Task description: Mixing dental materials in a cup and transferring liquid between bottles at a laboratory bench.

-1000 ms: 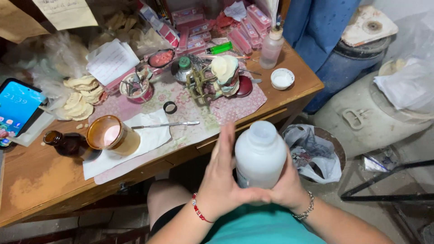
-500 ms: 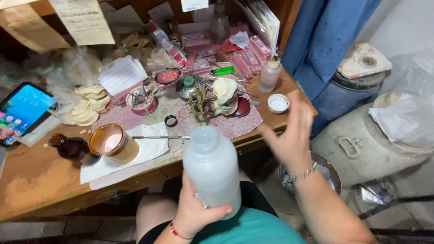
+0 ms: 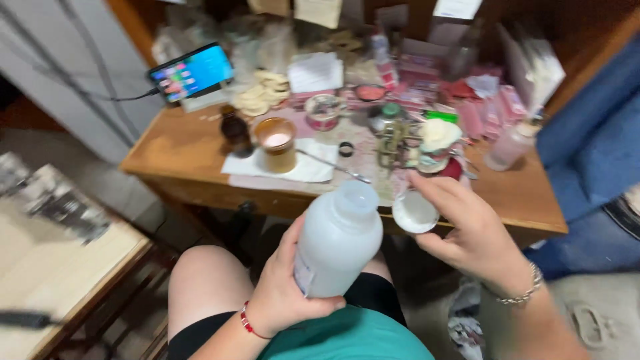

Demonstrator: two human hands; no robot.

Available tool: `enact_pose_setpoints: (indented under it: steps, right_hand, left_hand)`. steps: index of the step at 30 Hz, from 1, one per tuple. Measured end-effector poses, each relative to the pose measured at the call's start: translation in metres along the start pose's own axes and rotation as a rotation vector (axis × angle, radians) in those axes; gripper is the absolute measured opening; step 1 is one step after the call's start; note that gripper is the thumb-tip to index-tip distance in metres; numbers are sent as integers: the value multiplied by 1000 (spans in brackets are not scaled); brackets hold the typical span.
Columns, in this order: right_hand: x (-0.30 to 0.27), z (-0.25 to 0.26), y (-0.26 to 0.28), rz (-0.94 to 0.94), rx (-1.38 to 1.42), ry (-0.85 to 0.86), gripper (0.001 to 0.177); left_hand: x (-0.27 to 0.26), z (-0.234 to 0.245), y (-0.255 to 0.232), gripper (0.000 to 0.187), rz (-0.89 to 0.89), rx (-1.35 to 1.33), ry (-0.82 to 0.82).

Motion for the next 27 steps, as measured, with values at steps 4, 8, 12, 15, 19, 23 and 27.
enact_pose_setpoints:
  steps: [4,8,12,15,19,23,27]
  right_hand:
    - [54,-12,47,118,29,278,89]
    - [101,-39,105,171,228,497,68]
    - [122,-93,152,330,192,749,58]
    - [144,-117,198,576,164,807,42]
    - [175,-149,238,753,106,970,41]
    - [236,-177,249,859,-69,1010,49]
    - [313,-205,242,693,-195,1007,79]
  left_hand:
    - [-26,23,-3,131,-7,19,-63]
    - [-58,46,17,131,62,102,-101]
    - [-89,83,33,129,102,110,-94]
    - [-109,109,50,129,71,59,-41]
    - [-108,155,70,125,29,-76,56]
    - [-84,209,87,119,-57,-166,68]
    - [-46,281,101,116,-93,-17,-71]
Point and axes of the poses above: each hand's wrist, its own x-axis towards the middle knuckle, its own z-axis out of the back of the hand, y = z × x, the point moved 8 cm from there along x, towards the middle knuckle, and after that the axes turned 12 degrees about x, right-handed, at the moved point
